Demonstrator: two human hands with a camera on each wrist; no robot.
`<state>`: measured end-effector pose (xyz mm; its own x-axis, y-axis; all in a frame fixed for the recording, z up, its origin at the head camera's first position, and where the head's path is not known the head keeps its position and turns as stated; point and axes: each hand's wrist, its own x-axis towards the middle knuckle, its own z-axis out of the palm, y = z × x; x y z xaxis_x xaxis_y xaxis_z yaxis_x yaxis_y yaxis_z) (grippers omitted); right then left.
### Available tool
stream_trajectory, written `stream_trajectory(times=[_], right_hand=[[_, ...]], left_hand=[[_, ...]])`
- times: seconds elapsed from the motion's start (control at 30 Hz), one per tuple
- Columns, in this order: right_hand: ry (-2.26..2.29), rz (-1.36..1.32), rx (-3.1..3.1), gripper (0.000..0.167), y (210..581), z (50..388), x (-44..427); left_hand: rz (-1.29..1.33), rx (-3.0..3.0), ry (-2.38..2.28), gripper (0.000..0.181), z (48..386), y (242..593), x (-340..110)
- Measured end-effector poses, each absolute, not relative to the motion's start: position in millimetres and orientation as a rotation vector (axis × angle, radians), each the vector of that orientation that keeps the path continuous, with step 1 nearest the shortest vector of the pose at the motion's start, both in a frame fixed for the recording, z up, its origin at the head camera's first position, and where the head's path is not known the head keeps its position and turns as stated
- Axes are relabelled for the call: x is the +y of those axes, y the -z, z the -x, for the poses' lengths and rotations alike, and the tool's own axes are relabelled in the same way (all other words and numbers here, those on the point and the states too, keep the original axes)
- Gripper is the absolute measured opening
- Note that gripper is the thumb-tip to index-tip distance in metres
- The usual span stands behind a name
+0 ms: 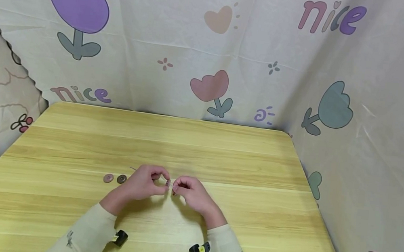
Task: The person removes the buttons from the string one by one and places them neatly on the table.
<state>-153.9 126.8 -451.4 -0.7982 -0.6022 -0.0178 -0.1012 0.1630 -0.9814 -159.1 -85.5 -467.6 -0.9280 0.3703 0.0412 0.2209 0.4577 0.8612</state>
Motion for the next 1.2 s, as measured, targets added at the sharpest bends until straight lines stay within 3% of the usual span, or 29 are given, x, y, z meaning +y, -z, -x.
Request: stream_trajectory(times=[1.2], right_hand=[[1.689, 0.683, 2.011, 0.013, 456, 155, 127]], left_hand=[[-0.296, 2.653, -1.440, 0.014, 164, 454, -126]])
